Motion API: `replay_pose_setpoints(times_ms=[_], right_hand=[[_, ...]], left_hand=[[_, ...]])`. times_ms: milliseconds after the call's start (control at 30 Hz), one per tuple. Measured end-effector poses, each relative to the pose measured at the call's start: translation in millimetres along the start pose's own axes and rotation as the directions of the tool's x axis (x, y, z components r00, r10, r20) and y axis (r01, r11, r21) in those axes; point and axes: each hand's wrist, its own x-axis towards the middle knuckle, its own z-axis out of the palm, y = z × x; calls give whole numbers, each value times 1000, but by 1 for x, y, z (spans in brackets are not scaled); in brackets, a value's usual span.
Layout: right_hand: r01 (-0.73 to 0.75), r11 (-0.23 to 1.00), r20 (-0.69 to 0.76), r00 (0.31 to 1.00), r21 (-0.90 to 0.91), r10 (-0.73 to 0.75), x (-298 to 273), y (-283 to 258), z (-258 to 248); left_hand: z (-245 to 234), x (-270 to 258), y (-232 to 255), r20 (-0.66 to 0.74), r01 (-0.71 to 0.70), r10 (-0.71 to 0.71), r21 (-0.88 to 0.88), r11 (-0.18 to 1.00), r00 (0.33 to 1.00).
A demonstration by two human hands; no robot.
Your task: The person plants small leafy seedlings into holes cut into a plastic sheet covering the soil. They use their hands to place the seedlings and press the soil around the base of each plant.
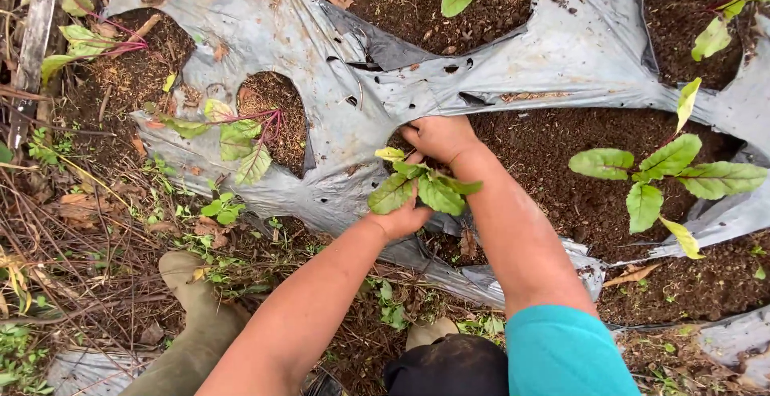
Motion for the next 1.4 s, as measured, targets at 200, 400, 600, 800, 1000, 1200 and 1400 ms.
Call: replay_pose_setpoints(times_ms=[200, 400, 600, 800, 1000, 1200, 1400], right_hand=[[-50, 997, -32, 998, -55, 48, -55, 66, -8], [-306, 952, -95, 948, -23, 302, -119, -14, -3], [-390, 920, -151, 907, 46, 393, -157, -23, -49], [-426, 897, -32, 901, 117, 432, -158, -37, -5], [-285, 932, -322, 881, 226, 347, -151, -32, 8], [-298, 942, -248, 912, 152, 328, -123, -13, -16], [-212, 977, -304, 930, 20, 208, -103, 20, -26]], left_hand=[[1, 17, -10, 35, 240, -239, -28, 970, 970], [-29, 59, -12, 41, 230, -249, 257, 939, 968], [-57, 20, 132, 154, 261, -298, 222, 939, 942], [-30, 27, 86, 163, -7, -35, 249, 968, 986], [-35, -26, 34, -176, -184, 293, 460, 869, 940], [-12, -19, -39, -134, -1, 214, 846, 533, 968], [-2, 20, -29, -4, 26, -54, 910, 414, 999]])
